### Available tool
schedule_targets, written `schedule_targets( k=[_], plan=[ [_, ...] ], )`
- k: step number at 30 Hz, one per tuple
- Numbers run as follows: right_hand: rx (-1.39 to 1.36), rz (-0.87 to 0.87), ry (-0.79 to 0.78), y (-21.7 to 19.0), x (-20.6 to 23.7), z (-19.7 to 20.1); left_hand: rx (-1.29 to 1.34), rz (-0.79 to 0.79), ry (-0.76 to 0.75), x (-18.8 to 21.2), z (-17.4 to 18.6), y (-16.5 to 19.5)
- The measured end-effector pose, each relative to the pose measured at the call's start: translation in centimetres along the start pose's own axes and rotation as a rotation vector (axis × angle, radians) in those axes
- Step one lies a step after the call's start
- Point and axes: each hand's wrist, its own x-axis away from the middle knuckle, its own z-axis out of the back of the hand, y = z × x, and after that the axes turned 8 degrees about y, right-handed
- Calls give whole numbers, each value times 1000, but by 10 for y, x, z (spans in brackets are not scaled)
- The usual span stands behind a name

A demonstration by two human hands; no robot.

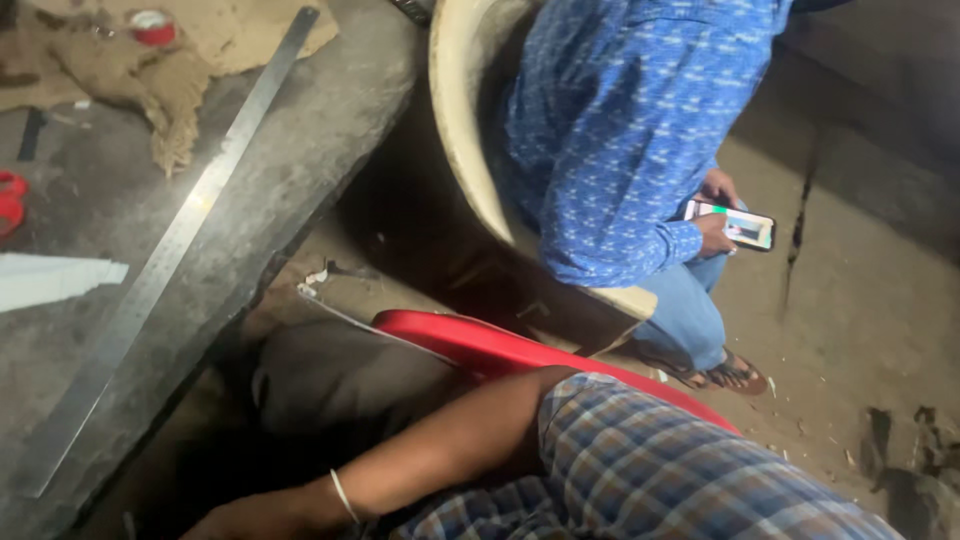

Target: The person sits at a workbench and fits white insulating liner strips into the slots of an electric motor stator housing. They tear and fold small pieces of white sheet material by hand, then press each folded liner into a stator slot, repeating the cycle across slots and repositioning the stator housing between insertions.

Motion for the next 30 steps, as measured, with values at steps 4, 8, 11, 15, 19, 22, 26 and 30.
schedule_targets(
  k=[4,8,11,15,19,22,26,30],
  plan=[
    [8,15,-16,-9,-6,-3,-3,18,74,1,-9,6],
    [45,29,-8,-44,2,0,7,22,149,-8,-29,8],
    [148,142,98,-94,19,8,23,16,206,-9,-16,4],
    [302,211,320,-174,37,35,97,-11,349,3,28,6],
    [495,342,65,-231,43,29,197,-61,426,23,48,27],
    [594,381,-60,-251,45,11,298,-92,244,36,54,54],
    [763,67,-147,-257,43,10,407,12,-39,35,58,89],
    [769,212,-234,-242,42,13,251,-33,69,37,49,105]
  ],
)
